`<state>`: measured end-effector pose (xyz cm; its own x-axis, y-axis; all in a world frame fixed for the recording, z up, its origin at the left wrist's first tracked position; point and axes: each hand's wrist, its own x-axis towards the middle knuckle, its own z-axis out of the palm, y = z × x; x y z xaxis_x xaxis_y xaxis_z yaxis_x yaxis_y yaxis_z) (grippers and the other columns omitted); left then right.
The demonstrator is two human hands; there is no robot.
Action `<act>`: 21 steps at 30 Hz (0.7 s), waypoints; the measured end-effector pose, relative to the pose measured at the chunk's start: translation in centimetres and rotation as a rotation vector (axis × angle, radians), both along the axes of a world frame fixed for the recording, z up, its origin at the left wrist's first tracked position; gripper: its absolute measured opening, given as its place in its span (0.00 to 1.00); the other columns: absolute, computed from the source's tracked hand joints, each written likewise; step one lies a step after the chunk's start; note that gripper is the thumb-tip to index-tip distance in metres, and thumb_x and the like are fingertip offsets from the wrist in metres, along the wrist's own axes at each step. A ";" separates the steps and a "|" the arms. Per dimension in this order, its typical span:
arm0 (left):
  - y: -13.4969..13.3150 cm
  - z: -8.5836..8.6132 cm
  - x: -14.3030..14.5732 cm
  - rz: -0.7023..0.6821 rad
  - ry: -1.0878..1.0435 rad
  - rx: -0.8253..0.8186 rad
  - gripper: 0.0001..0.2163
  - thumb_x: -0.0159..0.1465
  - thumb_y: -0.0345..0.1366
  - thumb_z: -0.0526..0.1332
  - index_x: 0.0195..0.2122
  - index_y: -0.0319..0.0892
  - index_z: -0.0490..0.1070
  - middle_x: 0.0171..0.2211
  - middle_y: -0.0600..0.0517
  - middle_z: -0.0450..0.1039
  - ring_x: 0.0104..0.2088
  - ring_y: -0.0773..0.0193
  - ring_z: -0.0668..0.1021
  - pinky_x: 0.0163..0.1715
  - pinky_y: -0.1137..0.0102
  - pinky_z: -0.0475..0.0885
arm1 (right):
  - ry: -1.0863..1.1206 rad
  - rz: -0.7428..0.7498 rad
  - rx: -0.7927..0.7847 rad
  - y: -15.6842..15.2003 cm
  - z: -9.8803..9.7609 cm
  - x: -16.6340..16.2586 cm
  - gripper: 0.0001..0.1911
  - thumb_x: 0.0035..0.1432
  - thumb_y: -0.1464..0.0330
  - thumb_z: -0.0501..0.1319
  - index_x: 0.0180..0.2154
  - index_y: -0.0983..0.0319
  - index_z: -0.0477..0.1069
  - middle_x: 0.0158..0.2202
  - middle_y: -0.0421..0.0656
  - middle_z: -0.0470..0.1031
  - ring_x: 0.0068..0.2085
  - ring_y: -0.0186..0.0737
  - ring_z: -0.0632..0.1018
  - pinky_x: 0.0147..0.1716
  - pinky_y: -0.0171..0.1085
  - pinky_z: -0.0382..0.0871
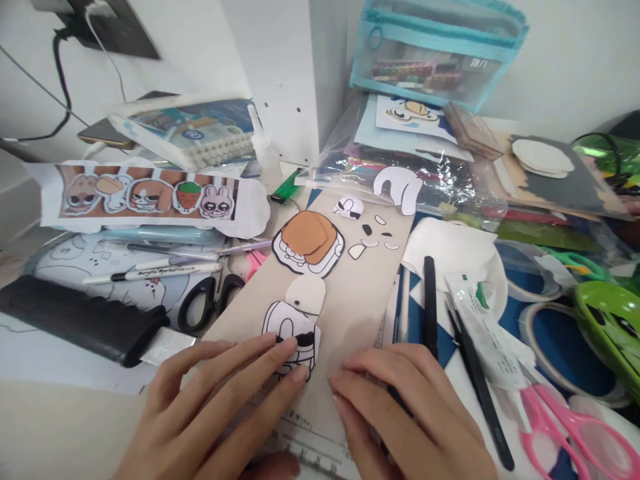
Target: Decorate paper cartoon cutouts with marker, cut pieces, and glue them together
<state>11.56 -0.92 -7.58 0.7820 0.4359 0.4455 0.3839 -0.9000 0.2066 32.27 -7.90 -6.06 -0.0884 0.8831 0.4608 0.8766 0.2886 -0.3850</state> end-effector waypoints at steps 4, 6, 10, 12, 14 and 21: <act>-0.1 0.0 -0.1 0.023 0.025 -0.032 0.14 0.70 0.42 0.53 0.52 0.44 0.72 0.54 0.54 0.72 0.56 0.60 0.70 0.57 0.60 0.55 | -0.006 -0.008 0.063 0.3 -0.4 -1.1 0.10 0.63 0.74 0.55 0.39 0.61 0.75 0.35 0.44 0.76 0.35 0.36 0.75 0.35 0.31 0.74; -0.1 0.0 -0.2 0.031 0.032 -0.062 0.15 0.70 0.42 0.53 0.52 0.45 0.71 0.55 0.54 0.72 0.56 0.60 0.70 0.57 0.60 0.55 | -0.017 -0.005 0.055 0.4 -0.4 -1.3 0.11 0.65 0.72 0.54 0.39 0.61 0.75 0.35 0.44 0.77 0.35 0.36 0.76 0.35 0.32 0.74; 0.2 0.2 0.0 0.010 0.024 -0.046 0.14 0.70 0.42 0.54 0.52 0.44 0.72 0.55 0.53 0.72 0.55 0.61 0.71 0.55 0.62 0.57 | -0.122 0.056 0.034 0.3 -0.1 -0.7 0.12 0.65 0.73 0.53 0.37 0.61 0.76 0.37 0.44 0.78 0.37 0.39 0.78 0.37 0.35 0.74; 0.4 0.4 0.0 0.005 0.030 -0.044 0.14 0.70 0.42 0.54 0.51 0.45 0.72 0.54 0.54 0.73 0.54 0.61 0.71 0.55 0.63 0.58 | -0.208 0.127 0.034 0.0 0.0 -0.2 0.13 0.65 0.72 0.53 0.38 0.60 0.77 0.40 0.44 0.79 0.38 0.41 0.78 0.39 0.39 0.74; 0.5 0.6 0.0 0.009 0.030 -0.064 0.14 0.69 0.42 0.55 0.51 0.44 0.72 0.53 0.55 0.73 0.54 0.62 0.72 0.54 0.65 0.59 | -0.270 0.170 0.021 -0.4 -0.2 0.3 0.15 0.66 0.72 0.51 0.40 0.59 0.77 0.43 0.43 0.78 0.41 0.42 0.78 0.42 0.41 0.72; 0.7 0.4 0.1 0.025 -0.071 -0.056 0.12 0.67 0.40 0.58 0.47 0.41 0.73 0.51 0.55 0.75 0.53 0.64 0.73 0.55 0.67 0.60 | -0.392 0.236 -0.032 -1.3 -0.9 0.9 0.15 0.65 0.72 0.52 0.46 0.61 0.75 0.49 0.43 0.76 0.44 0.46 0.78 0.43 0.45 0.71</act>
<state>11.67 -0.26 -7.15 0.7379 0.4806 0.4738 0.3885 -0.8766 0.2841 33.13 -9.15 -6.93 -0.4514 0.8310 0.3251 0.8695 0.4915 -0.0492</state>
